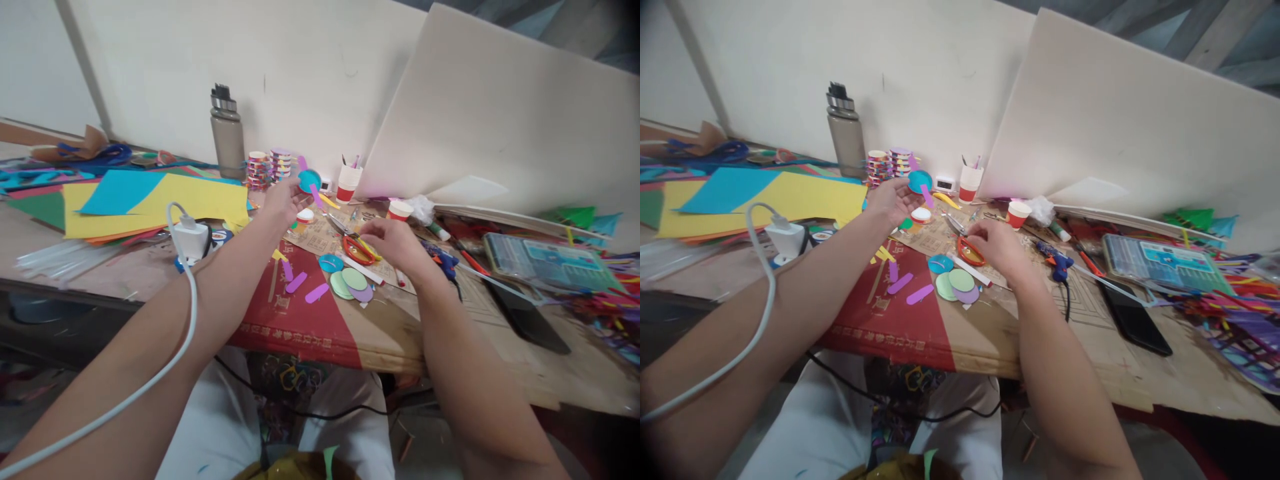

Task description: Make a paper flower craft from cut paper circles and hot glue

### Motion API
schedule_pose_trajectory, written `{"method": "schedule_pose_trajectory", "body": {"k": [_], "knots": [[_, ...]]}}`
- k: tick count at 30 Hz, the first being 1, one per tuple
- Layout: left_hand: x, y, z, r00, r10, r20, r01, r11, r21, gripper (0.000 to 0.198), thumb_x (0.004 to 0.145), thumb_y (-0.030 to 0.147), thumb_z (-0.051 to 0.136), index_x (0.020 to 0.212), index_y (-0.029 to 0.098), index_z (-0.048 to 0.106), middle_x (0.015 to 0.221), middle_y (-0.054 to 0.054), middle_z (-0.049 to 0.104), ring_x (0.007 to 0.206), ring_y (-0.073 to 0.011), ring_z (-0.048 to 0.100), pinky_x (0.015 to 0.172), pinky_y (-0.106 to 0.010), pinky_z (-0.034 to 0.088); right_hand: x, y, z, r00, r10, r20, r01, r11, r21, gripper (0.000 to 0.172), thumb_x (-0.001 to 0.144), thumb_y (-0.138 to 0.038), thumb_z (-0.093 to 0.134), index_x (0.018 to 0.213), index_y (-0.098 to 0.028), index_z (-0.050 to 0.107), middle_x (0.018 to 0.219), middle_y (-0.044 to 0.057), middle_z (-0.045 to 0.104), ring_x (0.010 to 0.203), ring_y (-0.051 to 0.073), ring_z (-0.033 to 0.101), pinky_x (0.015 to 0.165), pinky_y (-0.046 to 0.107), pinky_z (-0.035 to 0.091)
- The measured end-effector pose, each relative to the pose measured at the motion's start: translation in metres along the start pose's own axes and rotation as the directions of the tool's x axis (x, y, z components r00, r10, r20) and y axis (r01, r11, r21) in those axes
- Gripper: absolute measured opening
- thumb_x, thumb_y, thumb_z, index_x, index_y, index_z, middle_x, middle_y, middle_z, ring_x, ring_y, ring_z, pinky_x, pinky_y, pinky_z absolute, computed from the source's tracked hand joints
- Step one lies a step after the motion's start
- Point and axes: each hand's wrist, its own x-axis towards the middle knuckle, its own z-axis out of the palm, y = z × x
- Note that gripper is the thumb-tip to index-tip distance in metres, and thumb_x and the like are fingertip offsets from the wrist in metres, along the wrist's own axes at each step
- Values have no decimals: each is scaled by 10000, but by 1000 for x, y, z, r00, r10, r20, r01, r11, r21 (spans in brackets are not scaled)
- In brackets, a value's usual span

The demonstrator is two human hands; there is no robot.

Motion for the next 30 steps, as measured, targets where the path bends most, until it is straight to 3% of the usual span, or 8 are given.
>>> {"method": "schedule_pose_trajectory", "body": {"k": [3,9,13,19,24,27,30], "knots": [[6,9,-4,998,51,-24,-52,997,-60,101,704,165,644,789,199,600,705,-51,668,804,-213,683,761,-341,567,-3,-7,8,992,-98,75,94,994,59,105,811,-222,608,800,-195,710,752,20,705,671,150,598,628,277,425],[3,23,-4,985,169,-46,-173,978,-120,61,758,184,618,792,212,576,714,-24,676,801,-176,686,777,-302,553,11,-19,25,995,-86,-53,90,993,76,108,836,-219,608,873,-181,703,833,40,713,744,156,612,686,284,441],[1,27,-3,973,216,-77,-224,967,-124,63,765,182,609,740,217,561,704,-18,672,832,-174,691,787,-286,541,37,-40,37,992,-123,35,121,991,65,101,823,-177,635,907,-160,689,868,51,713,757,150,610,705,280,455],[4,38,-5,946,302,-119,-319,934,-164,102,761,252,654,782,216,561,776,-20,696,905,-174,683,823,-277,527,67,-74,78,936,-313,161,318,948,-9,168,825,-205,653,984,-155,677,1025,88,692,955,200,607,855,326,461],[-2,40,-2,954,277,-116,-294,940,-174,54,810,231,589,853,202,573,779,-11,683,896,-153,666,849,-285,514,77,-98,117,958,-116,262,167,968,-185,483,756,-499,713,1083,-151,635,1216,207,605,1150,395,516,879,520,448],[-8,40,1,959,260,-112,-278,941,-195,51,839,164,547,813,204,565,728,0,658,830,-134,641,825,-291,518,82,-105,131,956,-27,293,102,965,-241,434,714,-526,733,980,-194,645,1128,171,639,1148,408,514,896,569,424],[-12,39,2,961,261,-91,-275,940,-203,105,853,156,542,758,201,544,707,2,637,806,-126,624,810,-296,516,82,-100,132,965,-115,236,143,984,-105,361,661,-420,775,906,-200,626,993,130,668,1032,346,576,872,493,448]]}}
